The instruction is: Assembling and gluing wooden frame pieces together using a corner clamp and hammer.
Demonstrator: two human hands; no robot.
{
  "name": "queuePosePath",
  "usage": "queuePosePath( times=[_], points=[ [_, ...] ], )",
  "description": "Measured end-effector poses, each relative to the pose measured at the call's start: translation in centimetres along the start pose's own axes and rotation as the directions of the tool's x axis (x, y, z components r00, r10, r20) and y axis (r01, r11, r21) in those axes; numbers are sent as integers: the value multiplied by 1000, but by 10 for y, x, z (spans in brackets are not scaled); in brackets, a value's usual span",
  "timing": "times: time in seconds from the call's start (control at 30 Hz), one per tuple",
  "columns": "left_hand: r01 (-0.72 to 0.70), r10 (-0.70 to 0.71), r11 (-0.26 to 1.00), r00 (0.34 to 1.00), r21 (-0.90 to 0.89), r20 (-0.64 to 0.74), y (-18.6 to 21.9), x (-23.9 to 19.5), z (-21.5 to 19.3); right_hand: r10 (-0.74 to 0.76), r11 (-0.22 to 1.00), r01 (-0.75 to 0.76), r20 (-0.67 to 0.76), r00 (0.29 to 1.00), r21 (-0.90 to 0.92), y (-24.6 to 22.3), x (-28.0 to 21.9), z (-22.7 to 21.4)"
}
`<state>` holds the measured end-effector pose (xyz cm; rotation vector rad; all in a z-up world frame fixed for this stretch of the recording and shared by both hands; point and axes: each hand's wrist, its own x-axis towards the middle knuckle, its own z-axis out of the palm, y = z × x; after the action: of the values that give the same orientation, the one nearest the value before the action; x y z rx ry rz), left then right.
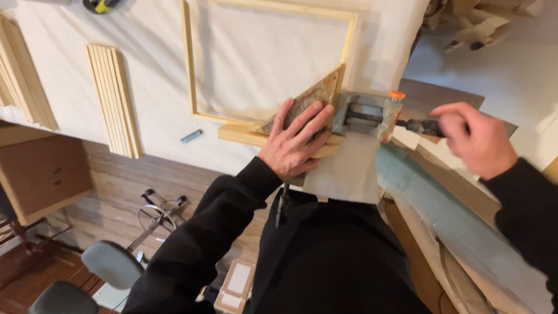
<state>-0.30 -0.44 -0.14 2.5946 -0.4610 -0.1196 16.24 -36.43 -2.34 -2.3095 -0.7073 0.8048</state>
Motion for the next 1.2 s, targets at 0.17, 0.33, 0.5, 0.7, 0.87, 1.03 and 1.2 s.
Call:
queuePosePath(
  times=[0.17, 0.33, 0.5, 0.7, 0.87, 1.03, 1.2],
  points=[
    [1, 0, 1000, 1000, 27, -8, -2, 0, -4, -619, 722, 507, -113, 777, -470, -32, 10, -18],
    [15, -15, 1000, 1000, 26, 5, -1, 1, -2, -159, 975, 158, -4, 987, 157, 4, 2, -4],
    [0, 0, 1000, 1000, 28, -5, -2, 1, -4, -233, 972, 233, -25, 972, -9, -4, 6, -6],
    [11, -11, 1000, 1000, 17, -5, 0, 2, -5, -358, 907, 334, -50, 932, -255, -6, 5, -10],
    [9, -8, 999, 1000, 38, -29, 0, -1, -3, -85, 974, 97, -64, 994, 204, 15, 3, 6],
    [28, -27, 1000, 1000, 3, -7, 4, 1, -7, 359, 916, -391, 250, 899, 91, -19, 16, -18],
    [10, -9, 999, 1000, 35, -16, 5, -3, -7, -311, 835, 266, -14, 950, -482, -12, 9, 14]
  ],
)
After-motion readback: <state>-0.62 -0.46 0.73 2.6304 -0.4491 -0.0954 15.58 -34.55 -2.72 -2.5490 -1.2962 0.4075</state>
